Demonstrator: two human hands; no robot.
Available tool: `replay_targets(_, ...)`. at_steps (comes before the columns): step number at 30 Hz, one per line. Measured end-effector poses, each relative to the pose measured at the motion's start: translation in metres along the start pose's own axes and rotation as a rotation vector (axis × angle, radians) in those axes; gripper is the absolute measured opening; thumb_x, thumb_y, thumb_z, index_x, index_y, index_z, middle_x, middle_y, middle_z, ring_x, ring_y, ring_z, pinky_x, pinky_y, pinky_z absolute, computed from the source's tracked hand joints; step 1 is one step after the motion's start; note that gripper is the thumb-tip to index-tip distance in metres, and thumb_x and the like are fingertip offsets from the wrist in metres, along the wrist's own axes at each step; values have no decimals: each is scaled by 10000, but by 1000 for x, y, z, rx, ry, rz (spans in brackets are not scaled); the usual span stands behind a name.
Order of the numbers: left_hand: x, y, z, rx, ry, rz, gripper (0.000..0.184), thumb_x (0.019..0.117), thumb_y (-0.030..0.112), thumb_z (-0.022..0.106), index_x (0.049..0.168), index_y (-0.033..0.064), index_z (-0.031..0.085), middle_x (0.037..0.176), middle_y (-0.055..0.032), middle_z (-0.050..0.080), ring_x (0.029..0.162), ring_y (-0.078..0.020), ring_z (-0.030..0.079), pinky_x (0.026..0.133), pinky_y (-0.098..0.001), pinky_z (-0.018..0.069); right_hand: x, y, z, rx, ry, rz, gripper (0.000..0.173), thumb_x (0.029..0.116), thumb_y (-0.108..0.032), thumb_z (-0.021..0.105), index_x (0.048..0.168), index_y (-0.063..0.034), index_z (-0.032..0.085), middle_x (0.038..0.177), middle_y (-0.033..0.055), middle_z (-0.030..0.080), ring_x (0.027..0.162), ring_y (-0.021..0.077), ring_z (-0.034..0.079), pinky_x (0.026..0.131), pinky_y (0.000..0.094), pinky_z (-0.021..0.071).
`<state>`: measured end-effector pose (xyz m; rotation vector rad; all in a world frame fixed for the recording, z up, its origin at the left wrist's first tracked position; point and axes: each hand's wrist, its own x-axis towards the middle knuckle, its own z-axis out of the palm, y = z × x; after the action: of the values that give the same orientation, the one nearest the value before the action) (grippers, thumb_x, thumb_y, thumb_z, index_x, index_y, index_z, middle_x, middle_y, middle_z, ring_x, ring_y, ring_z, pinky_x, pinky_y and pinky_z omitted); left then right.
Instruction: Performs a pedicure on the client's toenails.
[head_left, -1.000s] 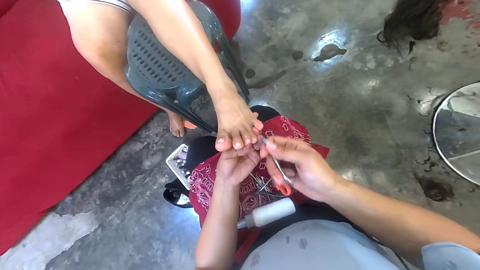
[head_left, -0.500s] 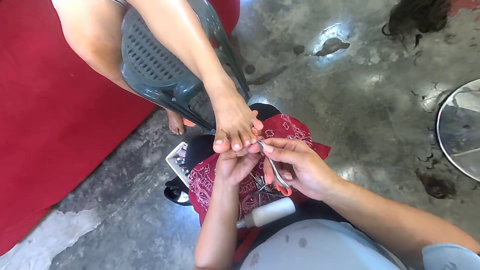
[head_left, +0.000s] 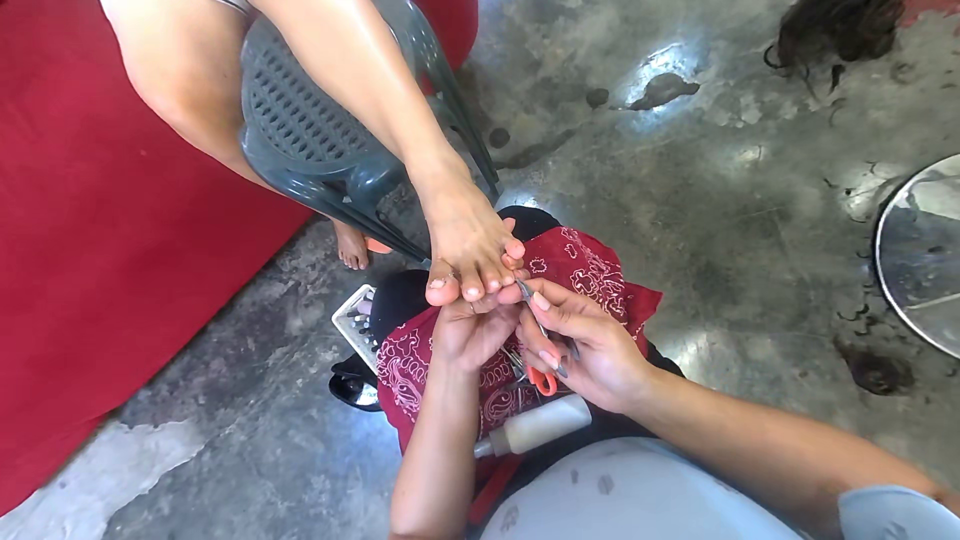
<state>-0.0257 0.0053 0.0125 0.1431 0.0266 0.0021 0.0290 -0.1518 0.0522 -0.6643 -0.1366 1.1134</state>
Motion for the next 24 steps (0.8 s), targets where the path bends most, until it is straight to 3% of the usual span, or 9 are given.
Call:
replay_targets(9,1,-1,2,-31,7,10,390,882,84,730,1251,39,609,1045,-79,679,993,-186,674,916,-325,549,0,2,-6,-112,-35,-43,271,1091,-231,454,1218,-105,658,691,-10,547,565,13,493,549,147,429)
replay_targets(12,2,-1,3,-40,8,15,566,895,113,731,1406,44,499,1110,-89,664,1006,-195,678,909,-325,565,-1,-2,-5,-88,-36,-7,286,1092,-220,443,1214,-93,669,678,-8,554,548,17,499,540,152,439)
replay_targets(14,1,0,3,-46,14,10,612,896,117,734,1441,51,465,1120,-87,653,979,-185,678,881,-306,571,-2,-8,-1,-88,-15,42,293,1091,-213,425,1184,-88,674,682,-1,588,542,12,518,533,146,450)
replay_targets(17,0,1,0,-31,17,8,479,884,80,734,1329,39,561,1062,-81,674,958,-182,683,892,-312,563,-5,-19,5,-97,23,100,340,1097,-207,386,1212,-56,668,690,11,602,522,5,514,500,131,434)
replay_targets(22,1,1,-1,26,3,19,455,873,104,753,1294,46,591,1055,-66,683,961,-168,685,899,-316,564,-4,-37,13,-206,85,175,323,1110,-209,385,1190,-62,662,682,16,611,487,-4,488,458,118,399)
replay_targets(24,0,1,0,36,10,25,364,869,81,748,1213,44,634,1036,-74,692,961,-175,690,892,-325,567,-2,-41,14,-233,80,198,327,1113,-209,383,1183,-56,664,692,31,632,477,-8,486,446,113,391)
